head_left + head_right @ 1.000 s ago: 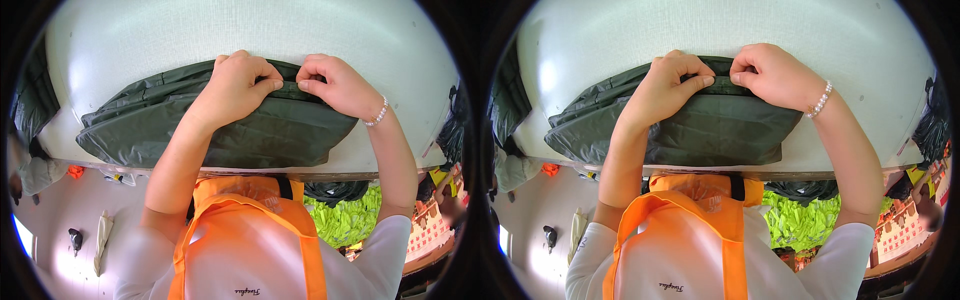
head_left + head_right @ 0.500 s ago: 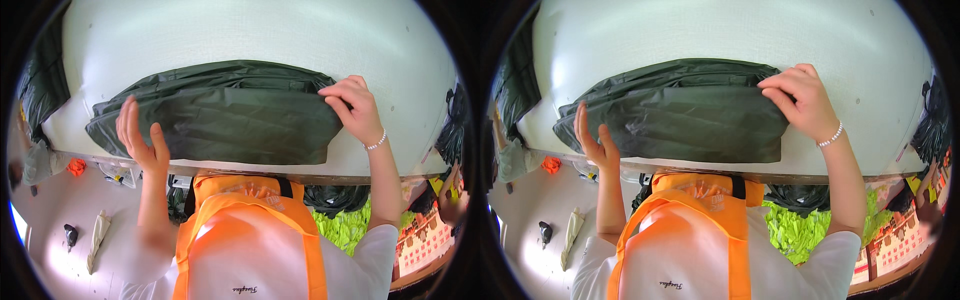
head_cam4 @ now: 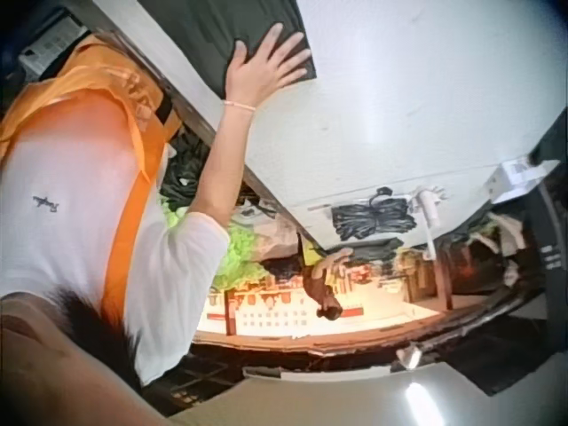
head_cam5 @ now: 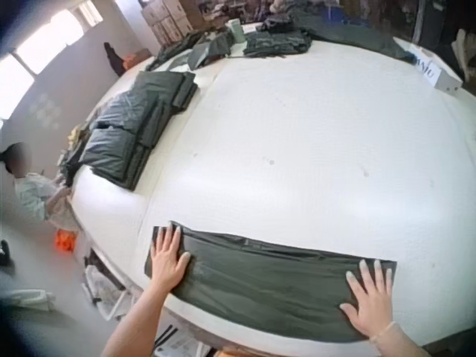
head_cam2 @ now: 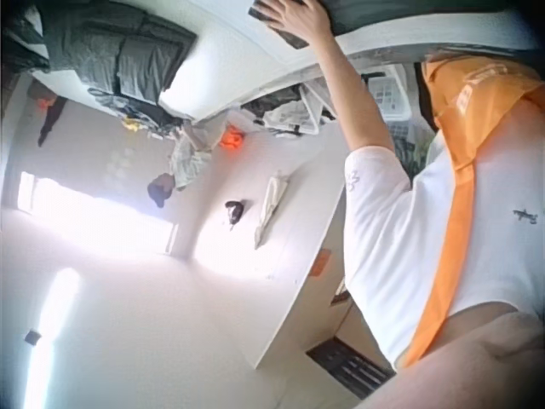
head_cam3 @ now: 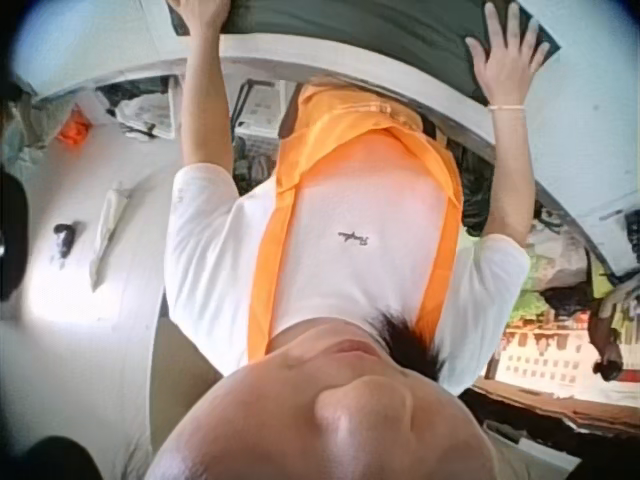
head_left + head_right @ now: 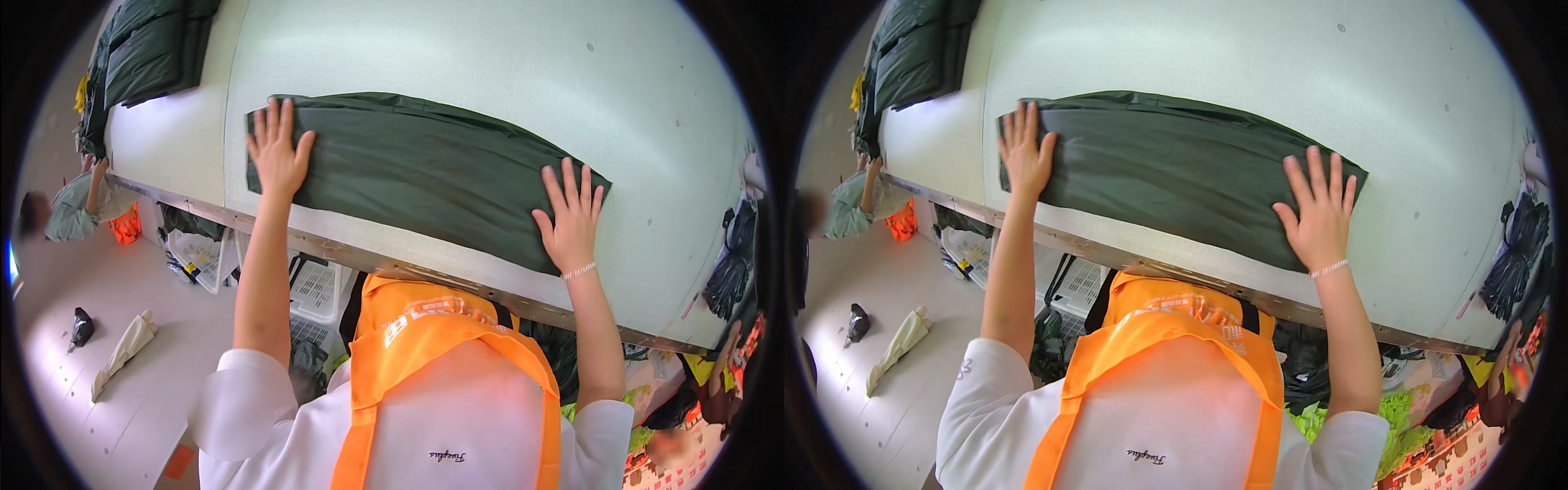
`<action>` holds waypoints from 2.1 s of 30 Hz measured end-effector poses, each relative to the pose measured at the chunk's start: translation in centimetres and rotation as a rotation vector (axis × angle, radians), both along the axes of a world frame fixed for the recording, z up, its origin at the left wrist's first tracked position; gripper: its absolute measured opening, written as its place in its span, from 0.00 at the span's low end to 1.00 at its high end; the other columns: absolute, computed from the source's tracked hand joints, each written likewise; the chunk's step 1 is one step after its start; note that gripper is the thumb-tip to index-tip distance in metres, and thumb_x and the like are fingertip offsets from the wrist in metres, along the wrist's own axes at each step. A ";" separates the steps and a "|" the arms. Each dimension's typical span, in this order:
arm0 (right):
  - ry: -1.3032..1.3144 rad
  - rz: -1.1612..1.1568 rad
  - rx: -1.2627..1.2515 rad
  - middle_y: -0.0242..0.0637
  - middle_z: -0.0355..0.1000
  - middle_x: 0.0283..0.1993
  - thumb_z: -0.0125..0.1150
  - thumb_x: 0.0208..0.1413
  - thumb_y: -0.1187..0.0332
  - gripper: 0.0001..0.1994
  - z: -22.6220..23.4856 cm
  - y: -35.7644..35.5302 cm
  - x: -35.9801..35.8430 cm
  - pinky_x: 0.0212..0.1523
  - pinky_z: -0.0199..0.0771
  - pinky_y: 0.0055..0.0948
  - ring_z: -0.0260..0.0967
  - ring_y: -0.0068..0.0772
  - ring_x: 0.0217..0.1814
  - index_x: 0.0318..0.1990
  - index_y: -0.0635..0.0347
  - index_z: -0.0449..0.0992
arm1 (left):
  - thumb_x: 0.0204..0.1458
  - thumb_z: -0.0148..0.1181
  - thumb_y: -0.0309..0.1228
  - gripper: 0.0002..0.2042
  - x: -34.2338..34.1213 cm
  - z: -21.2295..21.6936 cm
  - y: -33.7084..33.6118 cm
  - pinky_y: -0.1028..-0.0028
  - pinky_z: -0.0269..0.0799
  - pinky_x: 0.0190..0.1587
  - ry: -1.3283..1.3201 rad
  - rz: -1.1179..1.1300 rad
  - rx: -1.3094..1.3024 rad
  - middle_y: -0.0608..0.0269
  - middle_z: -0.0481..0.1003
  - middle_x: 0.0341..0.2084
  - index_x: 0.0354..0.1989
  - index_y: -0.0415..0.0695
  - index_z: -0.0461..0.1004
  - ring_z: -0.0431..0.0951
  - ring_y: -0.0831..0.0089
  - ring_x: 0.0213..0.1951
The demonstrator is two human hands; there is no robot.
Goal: The person repeatedly unfolds and refolds dark green fabric items on a white table. They smooth the fabric, fold it into rectangles, and stack the folded items. The person handles the items one at a time throughout the clip.
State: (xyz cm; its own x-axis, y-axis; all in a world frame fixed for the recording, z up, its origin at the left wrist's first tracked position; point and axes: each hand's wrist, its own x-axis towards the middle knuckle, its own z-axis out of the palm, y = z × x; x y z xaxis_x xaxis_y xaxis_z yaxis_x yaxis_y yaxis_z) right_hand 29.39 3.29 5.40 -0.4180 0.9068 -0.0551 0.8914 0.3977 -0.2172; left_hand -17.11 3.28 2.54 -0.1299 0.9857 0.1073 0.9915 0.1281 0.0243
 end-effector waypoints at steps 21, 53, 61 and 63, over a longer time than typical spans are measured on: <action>0.241 -0.229 -0.403 0.52 0.72 0.32 0.58 0.54 0.58 0.19 -0.8 -0.3 4.4 0.40 0.69 0.37 0.70 0.49 0.36 0.37 0.70 0.71 | 0.57 0.43 0.51 0.27 19.0 -1.3 -1.2 0.56 0.39 0.67 -0.402 -0.322 0.034 0.67 0.54 0.65 0.63 0.54 0.59 0.50 0.66 0.67; 0.482 -0.362 -0.248 0.48 0.74 0.40 0.61 0.51 0.53 0.23 -0.8 -3.4 1.0 0.50 0.61 0.38 0.69 0.48 0.41 0.48 0.60 0.71 | 0.49 0.57 0.51 0.21 22.4 10.6 -12.0 0.61 0.72 0.38 -0.514 -0.061 -0.630 0.50 0.76 0.27 0.27 0.41 0.78 0.77 0.54 0.33; 0.069 -0.039 0.128 0.48 0.39 0.72 0.49 0.57 0.51 0.30 0.2 -6.4 -2.5 0.64 0.36 0.65 0.35 0.61 0.72 0.66 0.45 0.55 | 0.51 0.43 0.62 0.36 21.9 3.3 1.2 0.41 0.41 0.62 -0.234 0.007 -0.107 0.48 0.50 0.65 0.67 0.60 0.50 0.48 0.46 0.65; 0.136 -0.009 0.047 0.48 0.38 0.72 0.48 0.57 0.51 0.31 -3.0 -5.8 -2.7 0.66 0.33 0.62 0.33 0.58 0.73 0.67 0.45 0.54 | 0.51 0.45 0.62 0.37 21.6 1.2 0.4 0.47 0.49 0.59 -0.227 0.078 -0.066 0.46 0.55 0.62 0.67 0.58 0.50 0.58 0.49 0.59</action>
